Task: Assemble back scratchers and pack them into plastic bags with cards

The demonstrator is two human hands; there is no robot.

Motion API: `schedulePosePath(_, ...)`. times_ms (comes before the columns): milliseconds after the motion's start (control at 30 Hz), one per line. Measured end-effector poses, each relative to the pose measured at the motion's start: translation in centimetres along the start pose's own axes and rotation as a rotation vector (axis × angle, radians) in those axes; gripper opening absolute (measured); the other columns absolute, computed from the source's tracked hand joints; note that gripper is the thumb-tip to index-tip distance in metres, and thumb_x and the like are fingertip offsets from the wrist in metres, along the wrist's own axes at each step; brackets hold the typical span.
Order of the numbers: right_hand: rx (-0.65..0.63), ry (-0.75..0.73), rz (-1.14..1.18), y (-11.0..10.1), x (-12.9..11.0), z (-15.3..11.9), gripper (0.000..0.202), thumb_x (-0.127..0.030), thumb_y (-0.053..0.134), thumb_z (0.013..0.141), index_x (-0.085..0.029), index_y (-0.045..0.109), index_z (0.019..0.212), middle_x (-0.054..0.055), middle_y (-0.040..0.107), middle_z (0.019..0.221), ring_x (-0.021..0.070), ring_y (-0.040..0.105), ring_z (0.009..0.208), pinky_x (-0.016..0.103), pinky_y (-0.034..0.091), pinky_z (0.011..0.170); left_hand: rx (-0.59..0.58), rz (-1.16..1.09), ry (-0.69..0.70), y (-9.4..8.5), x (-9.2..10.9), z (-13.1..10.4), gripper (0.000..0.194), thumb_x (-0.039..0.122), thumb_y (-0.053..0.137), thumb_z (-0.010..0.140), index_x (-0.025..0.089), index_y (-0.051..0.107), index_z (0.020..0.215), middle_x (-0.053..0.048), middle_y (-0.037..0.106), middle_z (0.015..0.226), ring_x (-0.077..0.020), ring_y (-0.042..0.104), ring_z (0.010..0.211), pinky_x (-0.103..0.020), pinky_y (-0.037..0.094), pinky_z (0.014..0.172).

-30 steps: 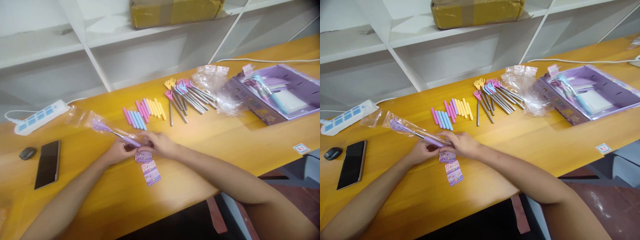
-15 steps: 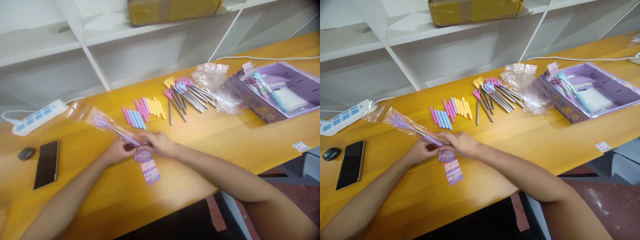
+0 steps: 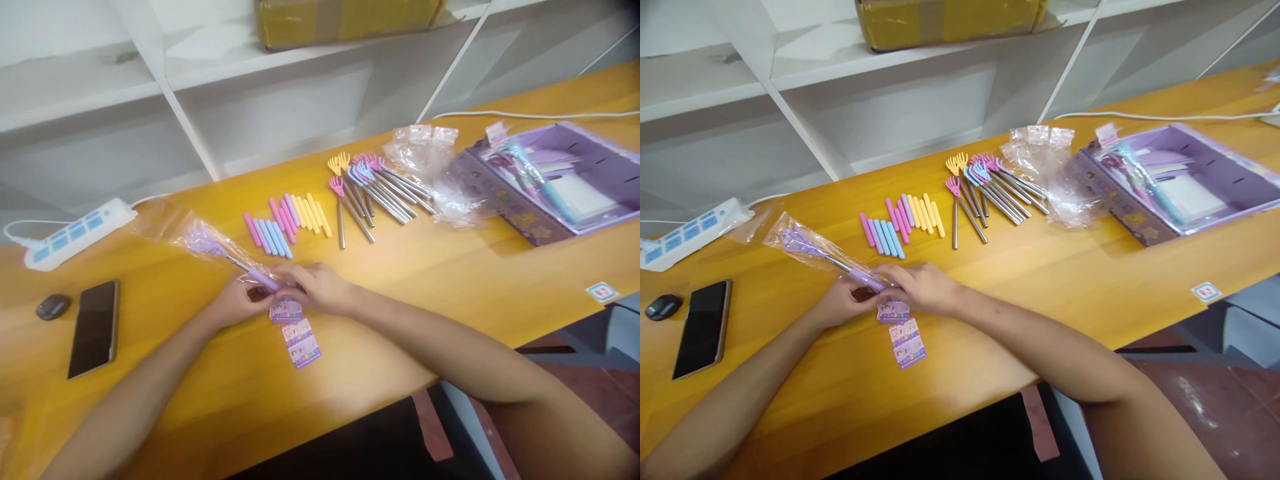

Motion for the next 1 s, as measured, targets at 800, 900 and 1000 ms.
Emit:
schedulePosePath(800, 0.124, 0.062, -0.021, -3.9, 1.2, 0.6, 0.038, -0.044, 0.04, 0.114, -0.016, 0.065, 0.118, 0.004, 0.074, 0.094, 0.0111, 0.064, 0.075, 0.025, 0.039, 0.067, 0.002, 0.091, -0.079, -0.3, -1.5, -0.4, 0.024, 0.037, 0.074, 0.092, 0.022, 0.084, 0.108, -0.006, 0.084, 0.106, -0.0264, 0.079, 0.094, -0.036, 0.065, 0.085)
schedulePosePath(900, 0.019, 0.031, 0.016, -2.8, 0.8, 0.7, 0.042, -0.054, 0.047, 0.11, -0.016, 0.066, 0.107, 0.003, 0.07, 0.09, 0.0115, 0.059, 0.073, 0.025, 0.035, 0.064, 0.003, 0.092, -0.092, -0.4, -1.9, -0.5, 0.026, 0.039, 0.074, 0.091, 0.02, 0.083, 0.107, -0.007, 0.084, 0.104, -0.0271, 0.079, 0.091, -0.035, 0.064, 0.08)
schedulePosePath(1000, -0.028, 0.009, -0.009, -2.0, 0.6, 0.8, 0.042, -0.055, 0.054, 0.106, -0.016, 0.066, 0.096, 0.004, 0.068, 0.09, 0.0119, 0.055, 0.072, 0.025, 0.033, 0.063, 0.027, 0.115, -0.103, -0.6, -1.9, -0.5, 0.028, 0.041, 0.075, 0.09, 0.02, 0.082, 0.108, -0.006, 0.084, 0.104, -0.0273, 0.079, 0.092, -0.036, 0.064, 0.082)
Point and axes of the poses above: each hand's wrist, its own z-axis towards the middle knuckle, its own y-axis out of the palm, x = y × z, the point moved 10 cm from there along z, towards the middle knuckle
